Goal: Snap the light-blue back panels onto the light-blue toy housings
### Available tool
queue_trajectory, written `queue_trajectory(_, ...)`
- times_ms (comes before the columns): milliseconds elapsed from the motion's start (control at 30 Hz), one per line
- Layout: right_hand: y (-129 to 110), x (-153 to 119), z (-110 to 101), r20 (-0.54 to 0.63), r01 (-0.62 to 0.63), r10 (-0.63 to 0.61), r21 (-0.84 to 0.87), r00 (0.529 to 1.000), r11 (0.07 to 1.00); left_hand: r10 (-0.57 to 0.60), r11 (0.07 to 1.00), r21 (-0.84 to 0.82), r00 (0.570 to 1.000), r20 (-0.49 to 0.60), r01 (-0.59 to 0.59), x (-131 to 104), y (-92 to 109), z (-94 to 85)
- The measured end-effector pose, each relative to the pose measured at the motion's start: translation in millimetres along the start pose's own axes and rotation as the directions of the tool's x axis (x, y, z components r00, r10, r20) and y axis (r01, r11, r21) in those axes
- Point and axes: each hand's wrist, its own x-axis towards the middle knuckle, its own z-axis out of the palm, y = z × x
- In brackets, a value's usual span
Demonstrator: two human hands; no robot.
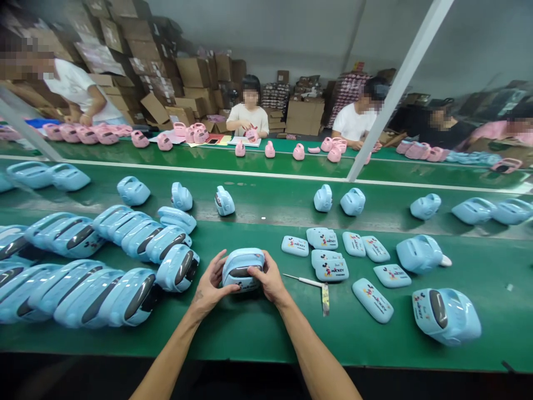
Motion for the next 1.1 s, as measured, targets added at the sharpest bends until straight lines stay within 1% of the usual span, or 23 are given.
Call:
queue_trajectory(33, -0.7, -1.3, 4.6, -0.031, -0.056, 0.06, 0.102, 0.998, 0.993, 0.009, 0.997, -0.072, 1.0, -0.012, -0.009, -1.3, -0.6, 2.5)
queue_trajectory(100, -1.4, -4.6, 14.3, -0.054, -0.176, 0.196, 0.264, 0.979, 0.948, 0.021, 0.981, -0.195, 1.0, -0.012, -0.022, -4.5, -2.2, 8.0)
queue_trajectory(167, -1.1, -9.4, 22.2, -0.041, -0.272, 0.302, 0.331, 0.952, 0.904, 0.01, 0.955, -0.298, 1.0, -0.029, -0.019, -7.7, -3.7, 13.9)
queue_trajectory(233, -0.6, -15.9, 25.2, -0.002, -0.342, 0.36, 0.299, 0.933, 0.891, -0.025, 0.923, -0.385, 0.995, -0.097, -0.015, -9.7, -3.9, 19.1)
queue_trajectory(267, -1.0, -19.8, 24.1, 0.006, -0.356, 0.366, 0.246, 0.931, 0.901, -0.051, 0.904, -0.427, 0.989, -0.14, -0.014, -10.3, -3.2, 21.1)
queue_trajectory(300, -2.2, -23.9, 21.3, -0.007, -0.34, 0.346, 0.163, 0.938, 0.926, -0.084, 0.883, -0.469, 0.981, -0.175, -0.008, -10.7, -2.1, 22.6)
queue_trajectory(333, -4.5, -28.1, 17.2, -0.042, -0.282, 0.284, 0.044, 0.958, 0.958, -0.121, 0.863, -0.506, 0.973, -0.197, 0.005, -11.2, -0.7, 23.6)
queue_trajectory(367, -8.1, -31.9, 12.3, -0.078, -0.182, 0.174, -0.113, 0.982, 0.977, -0.16, 0.845, -0.535, 0.966, -0.203, 0.027, -11.8, 0.9, 24.3)
queue_trajectory(400, -12.8, -35.3, 7.1, -0.077, -0.049, 0.027, -0.296, 0.997, 0.954, -0.195, 0.833, -0.551, 0.961, -0.194, 0.057, -12.6, 2.6, 24.8)
queue_trajectory(433, -18.5, -38.0, 2.4, -0.011, 0.102, -0.122, -0.474, 0.993, 0.875, -0.221, 0.828, -0.553, 0.959, -0.179, 0.088, -13.8, 4.2, 25.2)
queue_trajectory(467, -24.9, -39.8, -1.4, 0.119, 0.256, -0.233, -0.61, 0.965, 0.75, -0.237, 0.831, -0.544, 0.958, -0.164, 0.113, -15.3, 5.7, 25.7)
queue_trajectory(500, -31.4, -40.7, -3.8, 0.285, 0.403, -0.285, -0.682, 0.915, 0.61, -0.245, 0.839, -0.527, 0.958, -0.151, 0.131, -17.0, 7.1, 26.3)
queue_trajectory(533, -37.7, -40.8, -5.0, 0.449, 0.529, -0.281, -0.695, 0.848, 0.487, -0.245, 0.849, -0.508, 0.959, -0.141, 0.142, -18.9, 8.5, 27.1)
queue_trajectory(567, -43.3, -40.3, -4.9, 0.578, 0.626, -0.248, -0.673, 0.778, 0.394, -0.244, 0.857, -0.494, 0.961, -0.132, 0.149, -20.9, 9.9, 28.0)
queue_trajectory(600, -48.0, -39.3, -4.1, 0.665, 0.694, -0.215, -0.641, 0.716, 0.328, -0.244, 0.86, -0.485, 0.962, -0.124, 0.156, -23.0, 11.6, 28.8)
queue_trajectory(633, -51.8, -38.2, -2.9, 0.717, 0.738, -0.193, -0.614, 0.67, 0.281, -0.247, 0.861, -0.482, 0.962, -0.116, 0.164, -25.1, 13.4, 29.5)
queue_trajectory(667, -54.5, -37.3, -1.7, 0.745, 0.764, -0.182, -0.597, 0.641, 0.246, -0.251, 0.861, -0.48, 0.962, -0.109, 0.17, -27.1, 15.6, 29.8)
queue_trajectory(767, -59.4, -36.9, 0.4, 0.779, 0.795, -0.168, -0.577, 0.605, 0.187, -0.245, 0.87, -0.459, 0.966, -0.087, 0.18, -33.1, 23.8, 29.0)
queue_trajectory(833, -62.1, -38.4, 0.8, 0.79, 0.807, -0.171, -0.562, 0.589, 0.18, -0.228, 0.883, -0.434, 0.972, -0.06, 0.181, -36.6, 29.6, 27.6)
queue_trajectory(933, -66.7, -41.4, 2.1, 0.794, 0.816, -0.196, -0.544, 0.576, 0.197, -0.215, 0.894, -0.41, 0.976, -0.037, 0.181, -40.8, 36.4, 26.4)
queue_trajectory(1100, -68.2, -45.0, 7.9, 0.79, 0.815, -0.208, -0.538, 0.577, 0.216, -0.228, 0.91, -0.373, 0.97, -0.08, 0.182, -46.4, 42.3, 29.3)
